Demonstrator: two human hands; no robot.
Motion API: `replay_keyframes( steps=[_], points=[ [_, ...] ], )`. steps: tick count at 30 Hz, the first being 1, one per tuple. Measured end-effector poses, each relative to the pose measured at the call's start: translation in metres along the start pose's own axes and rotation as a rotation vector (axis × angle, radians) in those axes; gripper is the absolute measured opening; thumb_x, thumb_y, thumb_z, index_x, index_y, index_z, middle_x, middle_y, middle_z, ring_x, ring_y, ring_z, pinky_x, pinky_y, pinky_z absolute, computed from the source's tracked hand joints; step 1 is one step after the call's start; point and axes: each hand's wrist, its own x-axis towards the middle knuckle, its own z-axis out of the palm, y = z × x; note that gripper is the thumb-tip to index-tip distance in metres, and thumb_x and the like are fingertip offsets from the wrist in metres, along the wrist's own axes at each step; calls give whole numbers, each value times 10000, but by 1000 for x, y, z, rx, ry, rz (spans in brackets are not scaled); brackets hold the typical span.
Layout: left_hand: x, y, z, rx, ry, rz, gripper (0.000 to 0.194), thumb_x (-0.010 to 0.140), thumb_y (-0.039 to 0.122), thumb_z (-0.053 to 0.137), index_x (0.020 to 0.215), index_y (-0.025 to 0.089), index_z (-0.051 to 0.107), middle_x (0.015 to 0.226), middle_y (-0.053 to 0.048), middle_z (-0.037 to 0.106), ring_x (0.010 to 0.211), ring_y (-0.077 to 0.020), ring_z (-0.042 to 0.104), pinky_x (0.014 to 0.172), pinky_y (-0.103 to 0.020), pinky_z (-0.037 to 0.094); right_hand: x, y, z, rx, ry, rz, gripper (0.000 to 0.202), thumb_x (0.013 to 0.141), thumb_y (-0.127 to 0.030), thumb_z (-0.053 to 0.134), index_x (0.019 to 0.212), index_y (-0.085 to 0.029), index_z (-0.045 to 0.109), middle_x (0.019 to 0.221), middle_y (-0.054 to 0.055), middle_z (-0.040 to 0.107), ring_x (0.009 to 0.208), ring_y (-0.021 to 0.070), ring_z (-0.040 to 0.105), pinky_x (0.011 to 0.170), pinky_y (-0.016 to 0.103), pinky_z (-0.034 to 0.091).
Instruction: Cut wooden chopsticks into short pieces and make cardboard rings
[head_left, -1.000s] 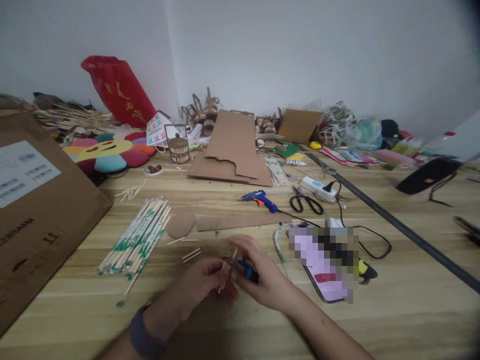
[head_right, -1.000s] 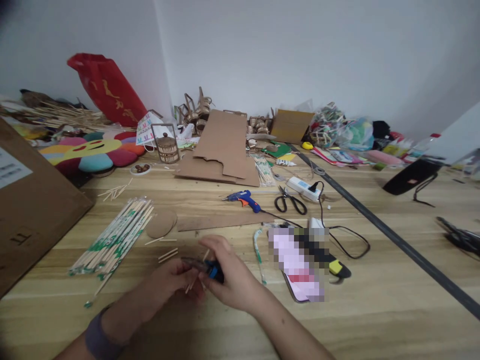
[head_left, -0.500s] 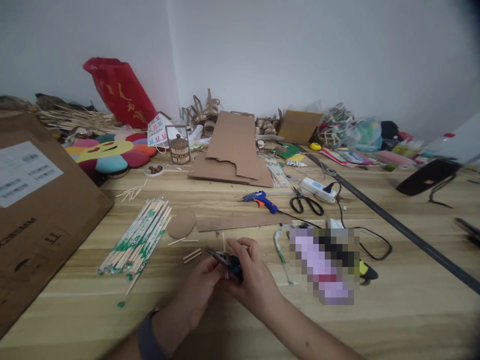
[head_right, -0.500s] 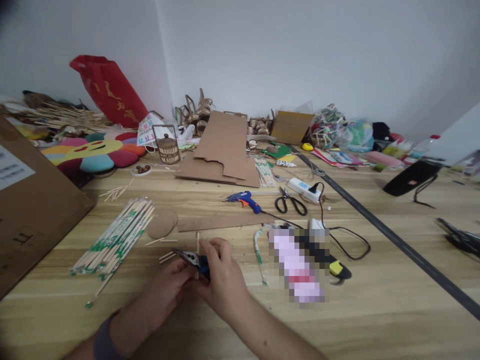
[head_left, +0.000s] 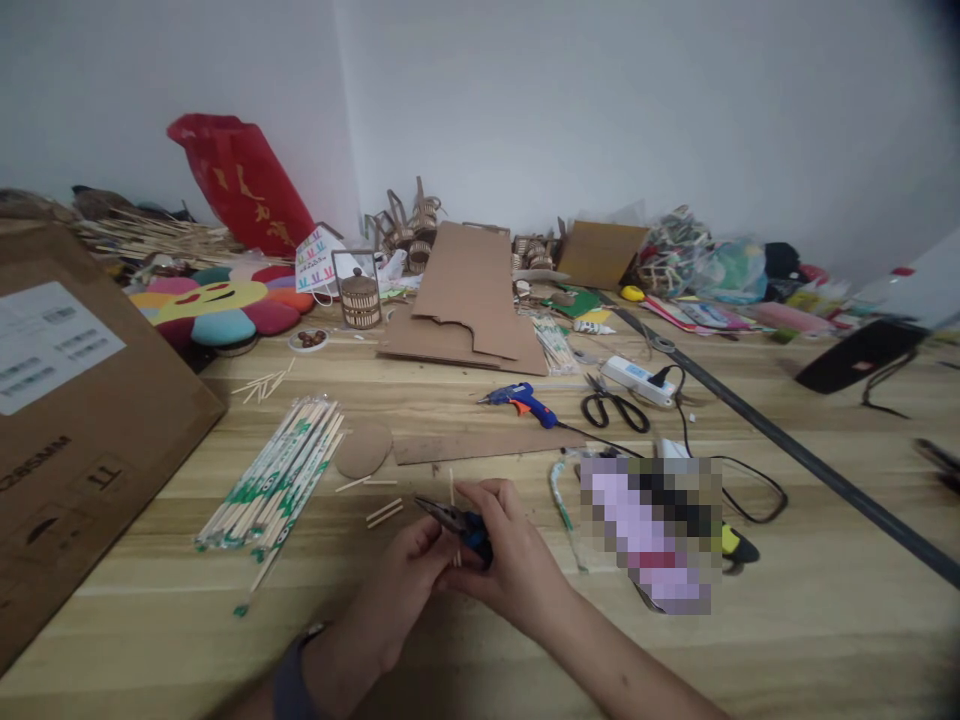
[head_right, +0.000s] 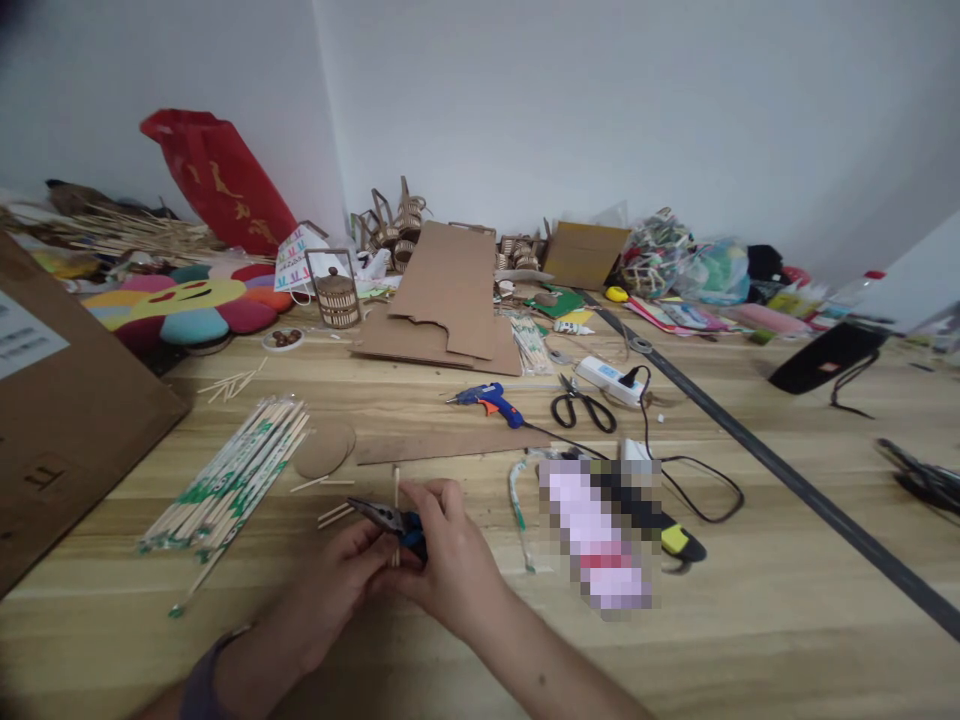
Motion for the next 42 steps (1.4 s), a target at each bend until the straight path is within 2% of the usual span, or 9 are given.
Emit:
replay_keyframes(
  steps=[3,6,8,12,19,23,26,33,42],
  points=[
    [0,13,-8,66,19,-16,391,709,541,726,801,166,671,780,-33,697,752,-187,626,675,-277,475,2,-2,-11,54,-31,-5,738,600,-290,879,1232,-211,507,1137,85,492,1049,252,549,889,376,477],
    [0,30,-17,115,18,-47,462,667,605,736,799,168,664,769,-33,712,765,-207,655,740,-318,515,3,-4,-29,88,-120,60,367,751,-350,752,1032,-187,581,942,33,555,894,208,545,779,317,447],
    [-1,40,-22,161,18,-65,476,638,610,753,782,166,661,733,-25,709,748,-205,658,740,-322,526,2,-5,-42,131,-235,128,224,837,-381,632,915,-177,584,824,3,546,787,170,518,701,278,414],
    [-4,48,-27,228,-35,-72,443,666,586,741,776,166,655,693,-15,698,706,-194,655,696,-313,535,2,-8,-56,191,-445,205,212,871,-374,535,856,-170,590,735,-14,532,688,128,475,599,230,368],
    [-7,48,-23,289,-171,-60,437,735,589,687,759,153,659,711,-22,672,674,-171,641,647,-291,538,2,-7,-55,234,-528,205,157,840,-309,551,881,-172,615,728,-17,539,650,108,466,546,197,361],
    [-7,41,-21,309,-256,-33,425,784,566,652,866,151,697,809,-51,683,706,-177,642,649,-303,553,2,-4,-52,335,-586,224,172,830,-281,536,935,-165,608,717,-28,511,623,98,439,553,199,363],
    [-7,36,-19,285,-283,-38,433,784,564,655,891,147,702,794,-52,673,698,-176,634,642,-313,560,3,-5,-52,345,-593,207,181,790,-255,545,933,-165,610,734,-33,482,644,98,424,574,199,366],
    [-8,37,-13,247,-301,-58,480,737,612,679,819,139,692,699,-30,641,630,-152,608,600,-289,542,2,-11,-53,254,-554,175,188,726,-209,561,899,-167,622,769,-31,486,695,110,425,597,197,350],
    [-7,27,-17,246,-335,-83,469,771,598,656,853,137,690,683,-37,658,611,-158,629,595,-288,547,0,-11,-50,252,-528,153,187,698,-185,545,875,-178,604,767,-36,496,704,118,427,619,211,351]
  ],
)
